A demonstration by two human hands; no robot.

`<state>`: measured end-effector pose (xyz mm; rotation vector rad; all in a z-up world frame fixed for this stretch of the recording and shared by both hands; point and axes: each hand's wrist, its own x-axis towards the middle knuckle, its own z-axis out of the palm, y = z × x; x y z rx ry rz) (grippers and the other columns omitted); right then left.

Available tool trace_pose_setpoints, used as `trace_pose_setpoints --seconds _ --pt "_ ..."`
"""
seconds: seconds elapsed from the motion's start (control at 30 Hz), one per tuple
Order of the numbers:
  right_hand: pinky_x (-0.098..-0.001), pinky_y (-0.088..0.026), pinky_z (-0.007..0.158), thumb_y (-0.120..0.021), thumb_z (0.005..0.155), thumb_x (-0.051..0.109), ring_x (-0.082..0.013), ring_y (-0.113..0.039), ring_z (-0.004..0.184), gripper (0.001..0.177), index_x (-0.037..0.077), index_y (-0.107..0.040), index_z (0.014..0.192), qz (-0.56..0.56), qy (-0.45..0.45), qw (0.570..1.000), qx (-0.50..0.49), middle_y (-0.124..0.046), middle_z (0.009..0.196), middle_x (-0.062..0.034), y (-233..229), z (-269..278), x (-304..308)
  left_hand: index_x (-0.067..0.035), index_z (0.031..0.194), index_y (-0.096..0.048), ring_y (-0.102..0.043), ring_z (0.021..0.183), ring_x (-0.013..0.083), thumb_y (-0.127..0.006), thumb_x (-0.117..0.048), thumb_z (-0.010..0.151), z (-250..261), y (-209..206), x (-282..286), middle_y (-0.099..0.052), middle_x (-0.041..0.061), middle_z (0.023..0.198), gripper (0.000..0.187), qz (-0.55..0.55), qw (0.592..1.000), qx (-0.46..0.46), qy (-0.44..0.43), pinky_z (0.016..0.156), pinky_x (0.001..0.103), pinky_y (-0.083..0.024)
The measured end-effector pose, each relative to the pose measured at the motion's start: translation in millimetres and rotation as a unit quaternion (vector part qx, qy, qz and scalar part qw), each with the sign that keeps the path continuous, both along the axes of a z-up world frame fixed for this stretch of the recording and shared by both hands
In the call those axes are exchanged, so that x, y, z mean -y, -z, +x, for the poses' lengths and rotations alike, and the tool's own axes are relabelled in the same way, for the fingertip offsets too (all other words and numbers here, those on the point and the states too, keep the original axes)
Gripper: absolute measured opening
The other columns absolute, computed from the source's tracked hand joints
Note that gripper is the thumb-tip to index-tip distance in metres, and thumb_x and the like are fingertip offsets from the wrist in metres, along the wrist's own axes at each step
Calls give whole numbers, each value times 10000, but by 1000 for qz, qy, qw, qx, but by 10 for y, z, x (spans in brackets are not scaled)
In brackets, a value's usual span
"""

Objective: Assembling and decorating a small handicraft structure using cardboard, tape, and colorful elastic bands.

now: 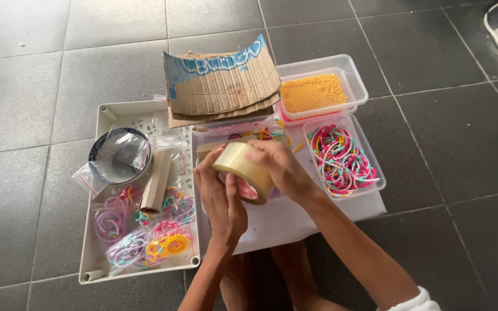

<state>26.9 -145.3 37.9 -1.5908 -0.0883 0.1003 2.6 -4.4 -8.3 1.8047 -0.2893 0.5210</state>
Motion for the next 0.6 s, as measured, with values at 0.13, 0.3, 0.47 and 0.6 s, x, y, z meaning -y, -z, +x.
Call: trace_pose_setpoints --seconds 0.13,0.3,0.47,0.6 --pt "-306 -531 663 -663 872 413 -143 -607 750 325 91 -702 887 -71 -69 988 115 -671 731 -84 158 -24 87 -74 1366 -453 -480 1218 294 -199 -540 1033 -8 -39 -17 -558 128 1361 627 -16 1000 -13 16 1104 407 -317" --pt "-325 -455 869 -623 832 518 -160 -466 973 521 73 -694 1094 -55 -89 978 181 -526 970 -60 309 -3 111 -89 1334 -477 -500 1213 324 -238 -456 974 -17 -58 -20 -558 136 1351 567 -38 998 -32 23 1096 420 -347" --pt "-343 -476 867 -562 913 499 -172 -504 960 531 47 -652 1176 -37 -47 988 144 -504 1001 -67 345 -129 16 -84 1347 -482 -498 1169 328 -285 -438 967 -9 -8 -66 -549 134 1324 556 -23 999 -33 29 1081 441 -341" --pt "-326 -440 936 -499 999 495 -200 -542 1039 494 62 -671 835 -62 -33 984 163 -529 884 -66 362 -169 17 -91 1406 -408 -432 1323 360 -417 -474 898 25 36 -51 -484 137 1386 637 -28 998 -20 48 1147 476 -294"
